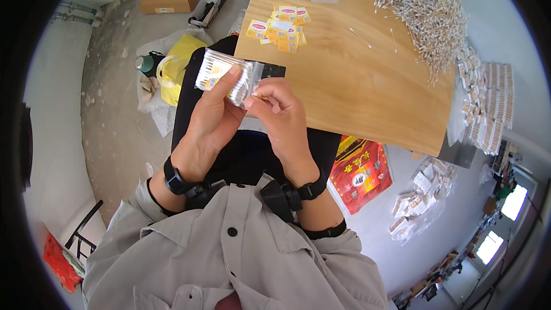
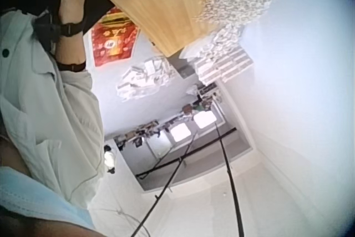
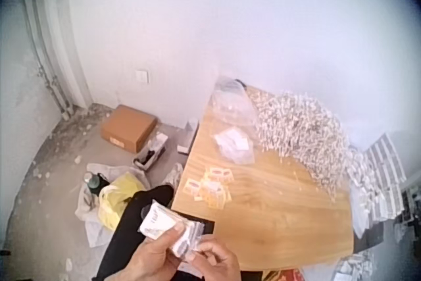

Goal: The person sits on the floor and packs cotton swabs into small plastic sleeves. They gather swabs from a large pile on a wooden table, align them into bundles, insert them into clear plastic wrappers, and apply yellow labels to seal the packages.

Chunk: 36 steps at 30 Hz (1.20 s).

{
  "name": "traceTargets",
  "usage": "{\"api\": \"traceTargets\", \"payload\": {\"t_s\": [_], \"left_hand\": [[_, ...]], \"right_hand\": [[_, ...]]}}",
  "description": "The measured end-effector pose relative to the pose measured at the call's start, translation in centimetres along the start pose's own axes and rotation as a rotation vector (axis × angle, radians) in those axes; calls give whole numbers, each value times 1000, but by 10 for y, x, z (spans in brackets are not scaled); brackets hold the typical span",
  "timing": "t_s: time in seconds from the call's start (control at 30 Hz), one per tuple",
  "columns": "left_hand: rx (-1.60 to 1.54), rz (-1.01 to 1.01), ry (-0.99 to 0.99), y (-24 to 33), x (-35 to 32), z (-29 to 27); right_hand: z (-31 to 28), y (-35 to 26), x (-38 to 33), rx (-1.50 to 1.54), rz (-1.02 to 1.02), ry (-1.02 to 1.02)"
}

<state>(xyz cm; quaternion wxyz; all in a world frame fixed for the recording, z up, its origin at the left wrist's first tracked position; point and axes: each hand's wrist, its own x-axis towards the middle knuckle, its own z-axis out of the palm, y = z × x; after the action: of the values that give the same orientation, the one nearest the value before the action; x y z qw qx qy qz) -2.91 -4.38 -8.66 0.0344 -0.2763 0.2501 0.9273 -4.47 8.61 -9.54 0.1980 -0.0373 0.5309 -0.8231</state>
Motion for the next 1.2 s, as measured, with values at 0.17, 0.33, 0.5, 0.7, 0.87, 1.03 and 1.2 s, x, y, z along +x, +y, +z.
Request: {"api": "traceTargets", "payload": {"t_s": [0.17,0.33,0.5,0.7,0.87,1.03,1.2], "left_hand": [[23,62,-4,-2,1,1],[63,128,-31,-9,2,-1],[78,-4,-28,-8,5,-10],[475,-109,-122,-15,10,-13],[1095,424,-173,-18,23,-19],[1260,503,-365,-21,33,-10],[1217,502,-329,-33,39,-18]], "right_hand": [[4,0,-1,-26,16,92],[13,-1,2,-162,-45,136],[0,-9,5,-316,-107,246],[-36,-39,12,-895,-505,253],[-65,-56,15,-1317,-687,-47],[-78,-38,14,-1407,-702,-186],[-83,-12,7,-1143,-556,94]]}}
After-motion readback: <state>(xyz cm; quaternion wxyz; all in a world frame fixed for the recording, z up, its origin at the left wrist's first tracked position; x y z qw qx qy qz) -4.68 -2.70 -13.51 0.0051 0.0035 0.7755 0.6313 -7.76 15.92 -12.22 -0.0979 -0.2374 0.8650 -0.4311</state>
